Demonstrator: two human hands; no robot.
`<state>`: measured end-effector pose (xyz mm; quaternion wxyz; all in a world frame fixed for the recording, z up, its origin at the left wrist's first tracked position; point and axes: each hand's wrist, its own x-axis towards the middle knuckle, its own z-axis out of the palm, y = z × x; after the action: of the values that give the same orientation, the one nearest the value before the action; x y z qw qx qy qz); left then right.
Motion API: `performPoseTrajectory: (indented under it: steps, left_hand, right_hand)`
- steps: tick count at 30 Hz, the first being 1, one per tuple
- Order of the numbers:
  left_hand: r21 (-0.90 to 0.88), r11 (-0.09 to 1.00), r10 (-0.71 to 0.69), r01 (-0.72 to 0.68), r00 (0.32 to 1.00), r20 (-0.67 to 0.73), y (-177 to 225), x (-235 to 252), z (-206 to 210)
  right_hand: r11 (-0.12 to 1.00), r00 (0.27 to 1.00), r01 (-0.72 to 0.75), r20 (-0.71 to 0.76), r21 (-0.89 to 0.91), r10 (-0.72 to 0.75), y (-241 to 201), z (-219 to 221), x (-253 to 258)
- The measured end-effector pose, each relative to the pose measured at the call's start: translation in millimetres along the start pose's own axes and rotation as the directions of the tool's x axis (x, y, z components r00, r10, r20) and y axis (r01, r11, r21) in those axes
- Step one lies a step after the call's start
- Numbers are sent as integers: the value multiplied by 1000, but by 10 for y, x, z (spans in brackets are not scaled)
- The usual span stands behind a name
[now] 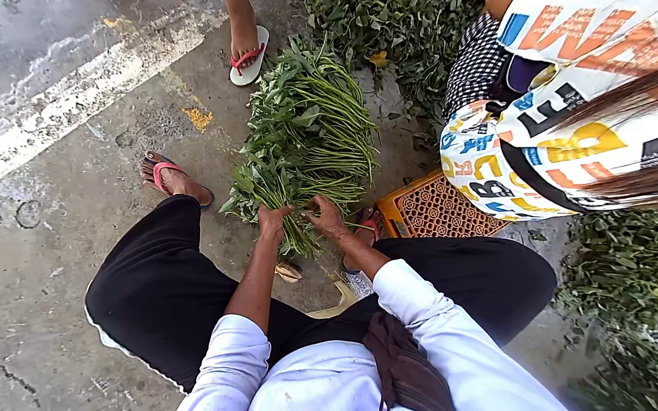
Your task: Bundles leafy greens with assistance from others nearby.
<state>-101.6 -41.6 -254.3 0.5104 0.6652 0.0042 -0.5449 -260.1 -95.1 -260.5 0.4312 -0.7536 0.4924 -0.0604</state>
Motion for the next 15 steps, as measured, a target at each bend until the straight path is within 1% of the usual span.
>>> performPoseTrajectory:
  steps: [1, 2, 3, 5, 7, 9, 10, 11, 13, 14, 15]
  left_hand:
    - [-7, 1000, -5, 5, 1000, 5, 8, -3, 5]
    - [-17, 1000, -11, 11, 1000, 9, 15, -9, 12]
    - [-29, 999, -15, 15, 1000, 11, 16, -10, 14]
    - [-53, 998, -26, 28, 999, 23, 20, -5, 5]
    - [-70, 997, -29, 30, 999, 19, 33, -12, -2]
    - [-65, 998, -22, 20, 999, -29, 91, -1, -16]
    - [-46, 999, -20, 17, 998, -54, 104, 13, -33]
    - [-26, 999, -20, 18, 997, -75, 99, 33, -52]
    - [-5, 1000, -27, 27, 994, -104, 85, 64, -78]
    - [0, 999, -32, 33, 994, -108, 81, 62, -82]
    - [5, 999, -38, 39, 993, -108, 81, 55, -78]
  right_hand:
    - [996, 995, -84, 60, 13, 83, 19, 0, 7]
    - [990, 984, -140, 120, 35, 135, 47, 25, -6]
    - [984, 972, -168, 174, 59, 155, 77, 70, -30]
    - [982, 949, -164, 284, 89, 133, 131, 149, -29]
    - [990, 949, -133, 296, 56, 110, 127, 164, -23]
    - [993, 970, -120, 212, 2, 117, 108, 88, 27]
    - [993, 985, -120, 122, -13, 121, 134, 21, 75]
    - [993, 993, -118, 2, -19, 118, 159, -62, 119]
    - [993, 976, -102, -197, -58, 89, 180, -254, 216]
    - [992, 967, -74, -250, -98, 48, 193, -322, 258]
    - [988, 965, -35, -261, -148, -5, 198, -362, 290]
